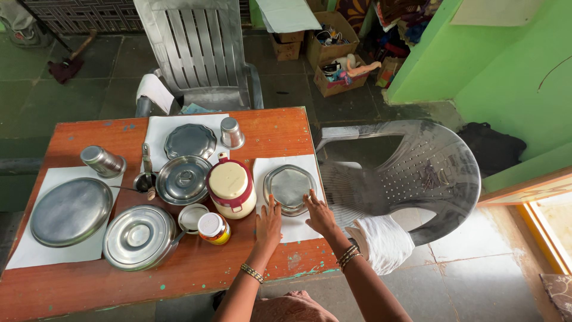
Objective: The person sets a dining table by arranging food containers, cups, and lids by hand, folding a white cloth, and positioning metal plates onto paper placements.
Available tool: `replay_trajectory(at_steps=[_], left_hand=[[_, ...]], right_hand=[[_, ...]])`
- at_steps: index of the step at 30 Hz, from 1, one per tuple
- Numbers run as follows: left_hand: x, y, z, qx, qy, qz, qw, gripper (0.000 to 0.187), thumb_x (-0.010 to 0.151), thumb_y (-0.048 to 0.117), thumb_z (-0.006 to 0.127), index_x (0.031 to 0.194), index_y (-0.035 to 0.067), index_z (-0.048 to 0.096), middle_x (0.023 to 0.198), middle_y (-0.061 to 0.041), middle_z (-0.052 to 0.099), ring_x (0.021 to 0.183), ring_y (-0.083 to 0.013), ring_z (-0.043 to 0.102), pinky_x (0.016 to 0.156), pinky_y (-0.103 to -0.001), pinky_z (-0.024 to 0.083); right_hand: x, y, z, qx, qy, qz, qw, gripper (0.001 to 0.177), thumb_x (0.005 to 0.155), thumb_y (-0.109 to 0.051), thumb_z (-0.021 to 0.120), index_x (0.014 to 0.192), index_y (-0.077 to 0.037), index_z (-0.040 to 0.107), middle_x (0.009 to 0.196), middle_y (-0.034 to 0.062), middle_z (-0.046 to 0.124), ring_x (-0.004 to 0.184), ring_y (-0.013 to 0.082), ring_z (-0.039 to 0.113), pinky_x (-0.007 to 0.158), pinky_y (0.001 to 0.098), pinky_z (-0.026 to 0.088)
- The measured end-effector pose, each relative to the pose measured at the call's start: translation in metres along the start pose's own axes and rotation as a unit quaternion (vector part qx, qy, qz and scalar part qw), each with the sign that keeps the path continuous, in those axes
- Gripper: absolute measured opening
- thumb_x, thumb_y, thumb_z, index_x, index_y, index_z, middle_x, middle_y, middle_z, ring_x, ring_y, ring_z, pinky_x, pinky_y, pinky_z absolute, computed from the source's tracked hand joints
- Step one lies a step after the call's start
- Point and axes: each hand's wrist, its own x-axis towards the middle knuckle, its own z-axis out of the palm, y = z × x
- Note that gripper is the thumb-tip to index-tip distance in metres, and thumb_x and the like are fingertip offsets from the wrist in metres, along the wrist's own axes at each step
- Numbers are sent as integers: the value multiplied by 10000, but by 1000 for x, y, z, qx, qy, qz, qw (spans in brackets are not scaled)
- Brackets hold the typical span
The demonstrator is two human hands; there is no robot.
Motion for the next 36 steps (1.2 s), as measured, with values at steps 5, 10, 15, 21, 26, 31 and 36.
replay_trajectory(at_steps=[5, 10, 15, 21, 26, 31, 36], left_hand=[[-26, 5, -20, -67, 211, 122, 967, 704, 837, 99, 791, 1470, 78, 484, 1642, -188, 268, 1458, -396, 363, 1173, -528, 345], [-52, 8, -100, -117, 378, 157, 905, 621, 845, 188, 755, 1425, 148, 537, 1613, -134, 363, 1505, -425, 290, 1217, -604, 245], [-55, -26, -164, -96, 348, 2, 933, 754, 812, 324, 755, 1458, 45, 483, 1530, -220, 353, 1457, -496, 238, 1128, -712, 181], [-44, -63, -156, -75, 348, 21, 934, 724, 831, 359, 769, 1421, 30, 509, 1520, -193, 458, 1428, -416, 372, 1160, -627, 267], [-35, -87, -154, -87, 340, 59, 934, 629, 839, 339, 766, 1378, 70, 586, 1461, -143, 553, 1378, -357, 458, 1138, -536, 345], [-37, -101, -157, -109, 324, 104, 934, 632, 816, 302, 780, 1370, 54, 604, 1472, -132, 547, 1323, -359, 479, 1094, -513, 376], [-40, -111, -160, -110, 326, 139, 929, 715, 733, 224, 842, 1359, -3, 583, 1476, -117, 551, 1337, -331, 485, 1093, -497, 393]], right_hand=[[-8, -8, -1, -15, 10, 3, 1000, 985, 711, -74, 842, 1547, -90, 321, 1661, 186, 205, 1292, 381, 539, 1051, 417, 505], [-6, -6, 5, -20, 27, 3, 999, 973, 707, -68, 823, 1542, -96, 323, 1648, 189, 217, 1317, 391, 518, 1104, 418, 452], [-1, -2, 15, -25, 8, 47, 999, 919, 746, -19, 733, 1560, -148, 325, 1673, 141, 206, 1374, 395, 469, 1143, 417, 413], [1, -1, 28, -46, 51, 61, 996, 871, 759, 19, 639, 1561, -183, 368, 1666, 138, 261, 1399, 444, 440, 1180, 443, 375], [-8, -34, 0, -57, 31, 114, 991, 821, 802, -81, 676, 1544, -197, 344, 1662, 195, 204, 1483, 475, 268, 1175, 576, 285], [10, -96, -21, 80, 165, 44, 982, 893, 824, -203, 743, 1561, -57, 260, 1639, 268, 199, 1494, 513, 170, 1170, 644, 203], [21, -181, -59, 205, 314, -132, 918, 706, 937, -219, 680, 1551, -20, 393, 1631, 271, 353, 1540, 485, 254, 1227, 525, 275]])
